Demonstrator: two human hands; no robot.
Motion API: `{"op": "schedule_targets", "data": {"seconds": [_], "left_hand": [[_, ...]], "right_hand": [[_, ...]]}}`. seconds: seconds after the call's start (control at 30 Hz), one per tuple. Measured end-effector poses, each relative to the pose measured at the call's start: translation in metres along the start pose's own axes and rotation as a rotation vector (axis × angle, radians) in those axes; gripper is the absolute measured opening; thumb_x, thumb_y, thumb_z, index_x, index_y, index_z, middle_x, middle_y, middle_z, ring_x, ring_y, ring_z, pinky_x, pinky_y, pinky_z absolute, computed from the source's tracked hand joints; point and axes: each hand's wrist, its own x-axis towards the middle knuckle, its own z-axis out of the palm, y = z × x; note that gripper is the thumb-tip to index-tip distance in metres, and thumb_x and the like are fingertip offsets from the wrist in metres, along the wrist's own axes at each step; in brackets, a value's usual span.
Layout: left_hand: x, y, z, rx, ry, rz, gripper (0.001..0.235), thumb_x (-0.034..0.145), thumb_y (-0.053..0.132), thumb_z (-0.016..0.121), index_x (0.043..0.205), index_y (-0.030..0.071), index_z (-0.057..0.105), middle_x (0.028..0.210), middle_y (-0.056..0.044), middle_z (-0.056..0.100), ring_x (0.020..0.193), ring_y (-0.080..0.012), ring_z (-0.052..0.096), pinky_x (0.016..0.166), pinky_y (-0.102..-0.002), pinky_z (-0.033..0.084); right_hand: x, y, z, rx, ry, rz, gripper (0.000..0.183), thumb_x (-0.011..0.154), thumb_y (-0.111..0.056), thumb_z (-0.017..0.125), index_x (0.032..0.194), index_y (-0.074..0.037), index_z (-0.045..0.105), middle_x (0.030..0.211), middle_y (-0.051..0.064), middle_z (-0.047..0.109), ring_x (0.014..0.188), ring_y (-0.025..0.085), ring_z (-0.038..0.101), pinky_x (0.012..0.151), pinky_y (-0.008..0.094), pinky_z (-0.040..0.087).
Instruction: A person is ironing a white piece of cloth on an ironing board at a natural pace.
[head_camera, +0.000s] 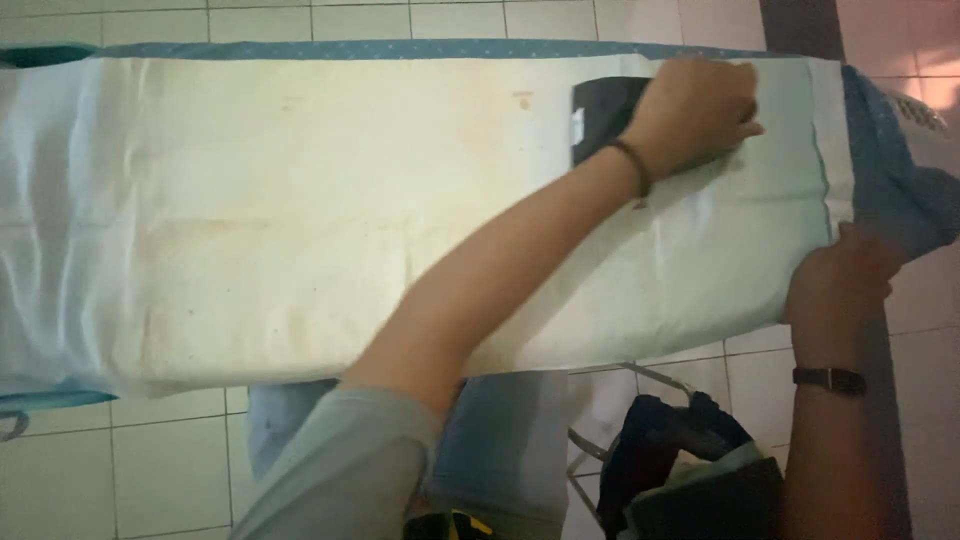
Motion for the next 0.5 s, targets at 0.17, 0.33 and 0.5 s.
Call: {"op": "schedule_targets", "data": {"seconds": [0.17, 0.33, 0.5], "left_hand": [[0.022, 0.006, 0.026, -0.053, 0.065, 0.028, 0.033, 0.084, 0.052, 0.075, 0.080, 0.020, 0.079, 0.069, 0.000, 0.074, 0.060, -0.0177, 0.070, 0.058, -0.030, 0.058], [-0.008, -0.047, -0.020, 0.043, 0.062, 0.136, 0.031, 0.076, 0.049, 0.075, 0.053, 0.029, 0.068, 0.054, 0.002, 0.069, 0.051, -0.0251, 0.069, 0.047, -0.042, 0.053], [-0.091, -0.139, -0.134, 0.264, -0.085, 0.171, 0.056, 0.091, 0.071, 0.066, 0.078, 0.017, 0.069, 0.065, -0.001, 0.070, 0.055, -0.0260, 0.067, 0.046, -0.042, 0.051]], "right_hand": [[0.011, 0.018, 0.019, 0.051, -0.027, -0.014, 0.041, 0.105, 0.000, 0.043, 0.137, 0.010, 0.066, 0.131, 0.033, 0.060, 0.111, 0.049, 0.057, 0.087, 0.062, 0.047], [0.019, 0.039, 0.046, 0.010, 0.067, 0.003, 0.039, 0.105, -0.003, 0.047, 0.132, 0.002, 0.074, 0.125, 0.031, 0.066, 0.101, 0.048, 0.064, 0.074, 0.063, 0.054], [0.025, 0.038, 0.048, -0.076, -0.080, 0.076, 0.039, 0.103, -0.002, 0.044, 0.136, -0.001, 0.064, 0.130, 0.029, 0.061, 0.109, 0.050, 0.060, 0.081, 0.064, 0.049]]}}
